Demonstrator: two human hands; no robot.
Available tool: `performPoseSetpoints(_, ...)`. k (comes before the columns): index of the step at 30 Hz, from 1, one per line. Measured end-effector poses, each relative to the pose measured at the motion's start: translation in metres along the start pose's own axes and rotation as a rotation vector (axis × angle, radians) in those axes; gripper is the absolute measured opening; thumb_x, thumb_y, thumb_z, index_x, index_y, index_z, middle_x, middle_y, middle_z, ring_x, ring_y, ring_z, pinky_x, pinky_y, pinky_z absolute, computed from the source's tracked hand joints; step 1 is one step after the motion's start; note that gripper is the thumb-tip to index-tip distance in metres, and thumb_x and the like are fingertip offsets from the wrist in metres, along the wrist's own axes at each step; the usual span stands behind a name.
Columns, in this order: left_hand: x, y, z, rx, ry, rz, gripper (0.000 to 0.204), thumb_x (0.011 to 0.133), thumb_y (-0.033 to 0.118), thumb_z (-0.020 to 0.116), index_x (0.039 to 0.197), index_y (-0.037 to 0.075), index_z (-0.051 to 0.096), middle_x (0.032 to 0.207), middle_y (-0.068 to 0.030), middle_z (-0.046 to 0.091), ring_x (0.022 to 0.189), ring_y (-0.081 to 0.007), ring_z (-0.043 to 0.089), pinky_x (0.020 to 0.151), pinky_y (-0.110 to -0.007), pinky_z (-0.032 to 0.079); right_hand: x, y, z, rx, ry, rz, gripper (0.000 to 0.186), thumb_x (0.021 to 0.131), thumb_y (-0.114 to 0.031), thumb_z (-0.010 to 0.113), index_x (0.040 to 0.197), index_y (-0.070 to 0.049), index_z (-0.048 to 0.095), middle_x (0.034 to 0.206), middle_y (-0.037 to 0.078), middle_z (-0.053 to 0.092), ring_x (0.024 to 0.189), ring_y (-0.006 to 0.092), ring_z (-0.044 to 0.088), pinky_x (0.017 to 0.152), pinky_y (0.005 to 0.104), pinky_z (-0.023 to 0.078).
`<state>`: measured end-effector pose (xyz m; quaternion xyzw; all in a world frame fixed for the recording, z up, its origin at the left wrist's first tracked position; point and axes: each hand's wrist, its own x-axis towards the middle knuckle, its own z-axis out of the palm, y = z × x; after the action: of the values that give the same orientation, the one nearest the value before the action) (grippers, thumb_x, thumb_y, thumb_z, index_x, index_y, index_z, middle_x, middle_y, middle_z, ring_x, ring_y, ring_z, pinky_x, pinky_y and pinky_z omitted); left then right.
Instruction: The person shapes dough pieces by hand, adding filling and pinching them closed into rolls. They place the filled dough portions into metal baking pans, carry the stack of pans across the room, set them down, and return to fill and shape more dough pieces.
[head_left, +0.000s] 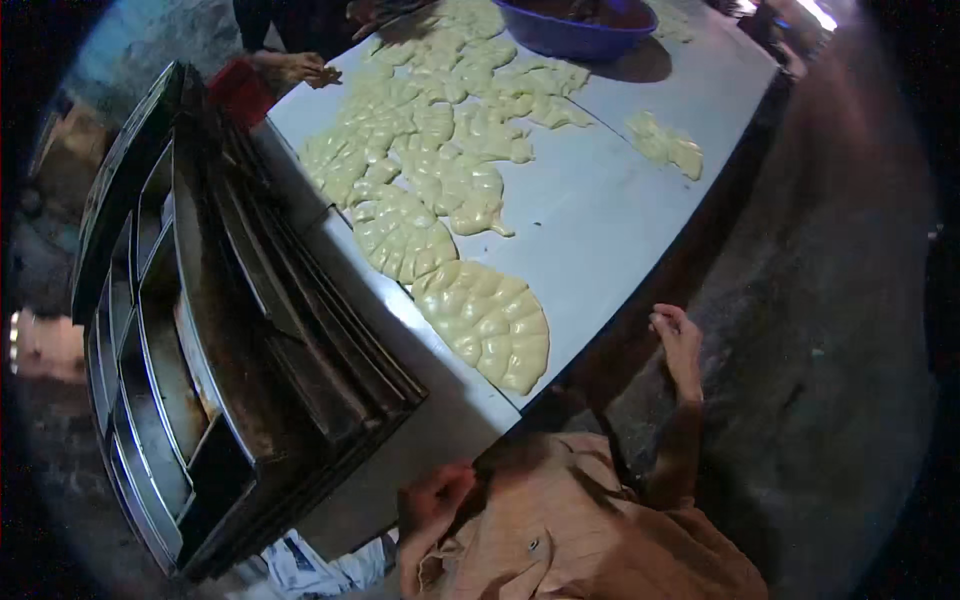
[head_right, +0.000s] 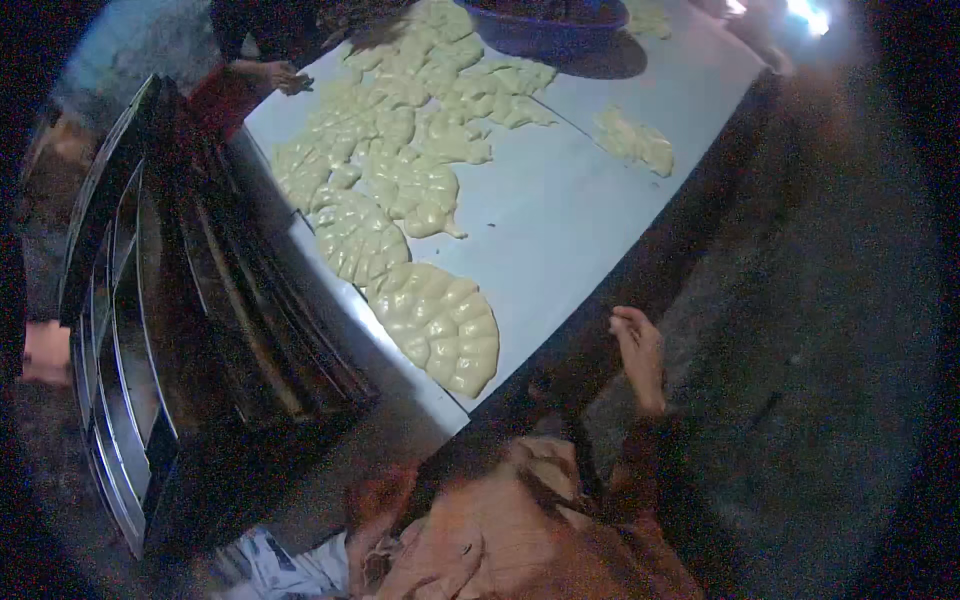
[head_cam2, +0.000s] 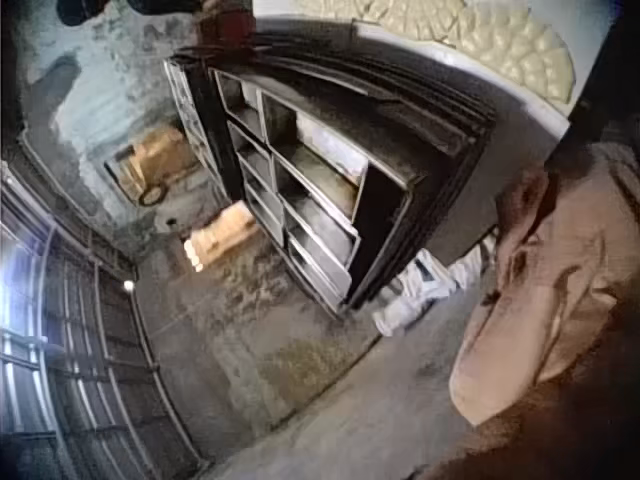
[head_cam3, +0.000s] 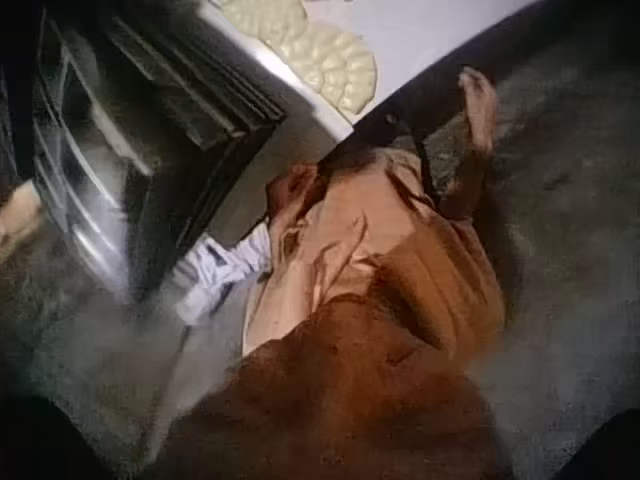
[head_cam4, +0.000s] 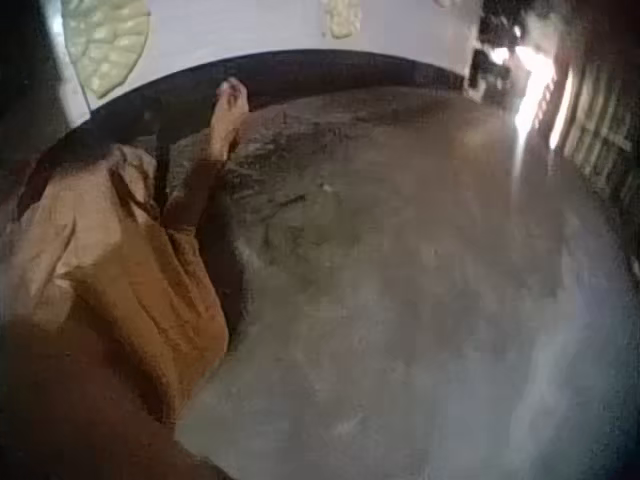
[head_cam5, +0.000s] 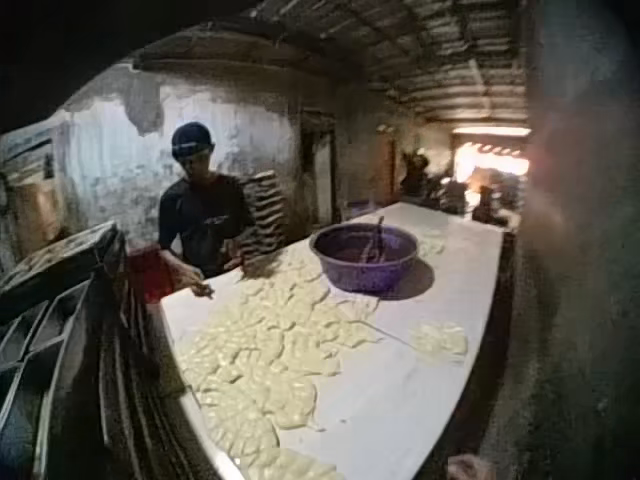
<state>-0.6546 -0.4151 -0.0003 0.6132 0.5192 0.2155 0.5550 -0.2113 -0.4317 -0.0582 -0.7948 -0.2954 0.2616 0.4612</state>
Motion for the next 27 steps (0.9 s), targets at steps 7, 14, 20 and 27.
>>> performPoseSetpoints(7,0.119,0.123,0.108,0.102,0.113,0.069,0.017,0.085,0.003,0.07,0.1,-0.005,0.072,0.092,-0.0155,0.073,0.081,-0.0185,0.071,0.074,-0.028,0.054,0.162,-0.042,-0.018,-0.079,-0.317,-0.089,0.025,0.094,-0.018,0.062,0.113,-0.002,0.066,0.093,0.012,0.072,0.081,0.0162,0.07,0.076,0.0291,0.055)
performPoseSetpoints(14,0.194,0.157,0.154,-0.003,0.206,-0.154,0.02,0.09,0.006,0.066,0.105,-0.007,0.07,0.088,-0.011,0.073,0.082,-0.0139,0.066,0.076,-0.028,0.052,0.257,-0.057,-0.045,-0.124,-0.402,-0.085,0.027,0.092,-0.018,0.065,0.112,0.001,0.065,0.085,0.007,0.068,0.068,0.0111,0.062,0.065,0.0264,0.052)
performPoseSetpoints(20,0.303,0.191,0.182,0.201,0.146,0.104,0.019,0.085,0.006,0.071,0.102,-0.004,0.071,0.088,-0.0148,0.073,0.073,-0.0139,0.068,0.058,-0.026,0.052,0.344,-0.024,-0.122,-0.124,-0.157,-0.042,0.025,0.095,-0.017,0.062,0.113,0.0,0.066,0.085,0.007,0.07,0.07,0.0108,0.064,0.065,0.027,0.053)
performPoseSetpoints(27,0.443,0.238,0.306,0.29,0.234,0.072,0.017,0.085,0.006,0.073,0.099,-0.003,0.07,0.096,-0.0175,0.072,0.079,-0.0205,0.07,0.07,-0.029,0.055,0.54,-0.003,-0.189,-0.167,-0.067,-0.166,0.023,0.094,-0.018,0.063,0.108,0.0,0.067,0.09,0.012,0.071,0.079,0.0156,0.069,0.071,0.0311,0.055)
